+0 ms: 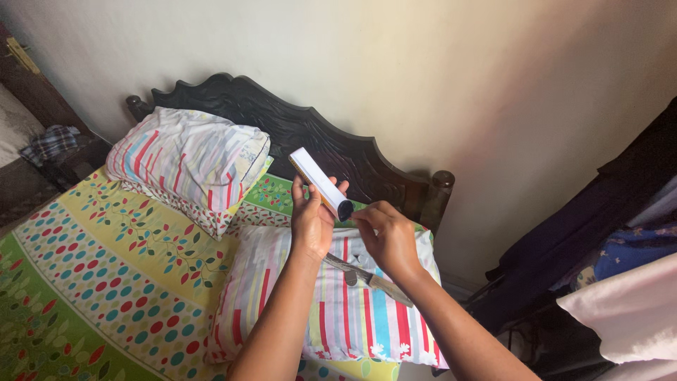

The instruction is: The person sits on a bed holding a small white flashlight and works on its black head end with a small tool, appearing to unscrew or adjust the lens assembly. They open the flashlight, remove a small component, handle it, and reassemble the parts back together.

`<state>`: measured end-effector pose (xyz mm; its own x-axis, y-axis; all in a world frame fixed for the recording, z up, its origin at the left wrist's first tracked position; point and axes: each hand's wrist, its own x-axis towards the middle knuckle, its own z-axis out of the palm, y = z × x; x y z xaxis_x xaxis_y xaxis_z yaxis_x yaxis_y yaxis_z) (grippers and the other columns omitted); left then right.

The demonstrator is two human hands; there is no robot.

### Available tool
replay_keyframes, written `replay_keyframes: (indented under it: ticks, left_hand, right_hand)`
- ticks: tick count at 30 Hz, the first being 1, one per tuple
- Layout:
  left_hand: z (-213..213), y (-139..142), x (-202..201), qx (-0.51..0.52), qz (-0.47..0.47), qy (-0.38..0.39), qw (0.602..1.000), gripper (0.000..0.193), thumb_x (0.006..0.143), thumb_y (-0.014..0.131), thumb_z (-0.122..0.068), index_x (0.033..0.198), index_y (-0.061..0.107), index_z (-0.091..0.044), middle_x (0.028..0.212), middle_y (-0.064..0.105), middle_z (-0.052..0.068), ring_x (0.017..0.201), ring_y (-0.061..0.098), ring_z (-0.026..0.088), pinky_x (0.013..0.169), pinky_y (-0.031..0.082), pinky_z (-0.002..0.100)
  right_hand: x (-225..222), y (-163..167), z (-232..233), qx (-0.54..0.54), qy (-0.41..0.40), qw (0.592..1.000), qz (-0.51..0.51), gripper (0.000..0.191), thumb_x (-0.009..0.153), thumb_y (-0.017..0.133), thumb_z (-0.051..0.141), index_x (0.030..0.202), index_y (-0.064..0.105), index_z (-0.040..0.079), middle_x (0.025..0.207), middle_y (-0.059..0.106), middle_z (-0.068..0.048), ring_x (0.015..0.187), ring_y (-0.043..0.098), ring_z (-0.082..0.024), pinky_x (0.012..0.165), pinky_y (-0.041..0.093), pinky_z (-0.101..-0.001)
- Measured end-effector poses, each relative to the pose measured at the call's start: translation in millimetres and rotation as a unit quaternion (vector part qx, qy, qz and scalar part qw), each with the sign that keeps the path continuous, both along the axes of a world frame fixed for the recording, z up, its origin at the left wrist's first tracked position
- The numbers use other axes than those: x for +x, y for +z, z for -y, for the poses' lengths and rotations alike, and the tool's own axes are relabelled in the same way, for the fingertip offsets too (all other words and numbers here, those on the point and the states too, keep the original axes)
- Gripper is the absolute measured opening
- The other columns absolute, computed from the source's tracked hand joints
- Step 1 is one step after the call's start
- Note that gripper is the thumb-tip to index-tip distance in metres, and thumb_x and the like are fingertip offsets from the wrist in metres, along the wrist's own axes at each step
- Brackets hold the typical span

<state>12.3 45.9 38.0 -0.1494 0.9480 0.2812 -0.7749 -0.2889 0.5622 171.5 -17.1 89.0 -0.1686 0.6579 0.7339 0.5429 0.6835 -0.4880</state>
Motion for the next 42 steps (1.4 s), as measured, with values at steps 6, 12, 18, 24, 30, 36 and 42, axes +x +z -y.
replay_keyframes:
  ticks: [6,12,18,24,30,36,42]
  left_hand:
    - [0,-2,0,-0.025,-0.003,0.013,1.000,0.062,0.102,0.052,-0.030,0.156,0.021,-0.024,0.135,0.051,0.021,0.127,0.059,0.041,0.107,0.048,0.052]
    - [-5,-10,-10,-0.054,0.036,0.020,0.998,0.051,0.104,0.045,-0.031,0.151,0.029,-0.019,0.132,0.053,0.018,0.125,0.059,0.046,0.108,0.046,0.056]
    - [-15,-17,-14,-0.135,0.125,0.012,0.983,0.036,0.107,0.034,-0.024,0.137,0.037,-0.004,0.125,0.059,0.023,0.122,0.061,0.049,0.112,0.047,0.061]
    - [-19,-26,-14,-0.140,0.141,-0.009,0.980,0.034,0.109,0.036,-0.022,0.134,0.036,0.000,0.119,0.059,0.021,0.122,0.063,0.047,0.107,0.046,0.058]
    - [-20,-29,-13,-0.148,0.122,-0.017,0.981,0.033,0.108,0.038,-0.024,0.133,0.038,-0.002,0.120,0.060,0.020,0.122,0.064,0.045,0.109,0.051,0.056]
    - [-19,-27,-11,-0.141,0.124,-0.024,0.982,0.033,0.110,0.040,-0.025,0.134,0.039,-0.003,0.118,0.059,0.018,0.114,0.067,0.039,0.099,0.057,0.051]
    - [-16,-23,-7,-0.168,0.129,-0.004,0.977,0.040,0.110,0.027,-0.034,0.132,0.036,-0.002,0.118,0.062,0.020,0.110,0.070,0.038,0.092,0.059,0.050]
  right_hand:
    - [4,-1,-1,-0.043,0.034,0.998,-0.014,0.017,0.079,0.075,0.000,0.096,0.078,0.005,0.089,0.070,-0.008,0.075,0.073,-0.021,0.062,0.059,-0.0320]
    - [20,-4,-7,-0.050,-0.080,0.995,-0.037,0.013,0.084,0.074,0.004,0.097,0.077,0.003,0.088,0.070,-0.009,0.073,0.073,-0.019,0.068,0.058,-0.0313]
    - [29,-12,-9,-0.158,-0.070,0.978,-0.113,0.013,0.085,0.074,0.007,0.096,0.078,0.003,0.095,0.073,-0.007,0.073,0.075,-0.015,0.067,0.059,-0.0292]
    - [24,-15,-3,-0.181,-0.035,0.974,-0.134,0.014,0.086,0.074,0.007,0.099,0.079,0.003,0.094,0.076,-0.006,0.078,0.076,-0.012,0.070,0.060,-0.0271]
    - [16,-7,4,-0.185,-0.033,0.973,-0.136,0.020,0.085,0.075,0.005,0.104,0.074,0.002,0.089,0.078,-0.006,0.078,0.077,-0.012,0.071,0.058,-0.0260]
    - [3,2,8,-0.117,0.025,0.984,-0.135,0.018,0.085,0.077,0.002,0.102,0.073,0.001,0.094,0.076,-0.007,0.079,0.077,-0.013,0.071,0.059,-0.0270]
    - [-8,9,8,-0.046,0.033,0.994,-0.092,0.020,0.084,0.079,0.003,0.104,0.074,0.002,0.096,0.075,-0.010,0.078,0.074,-0.017,0.070,0.059,-0.0292]
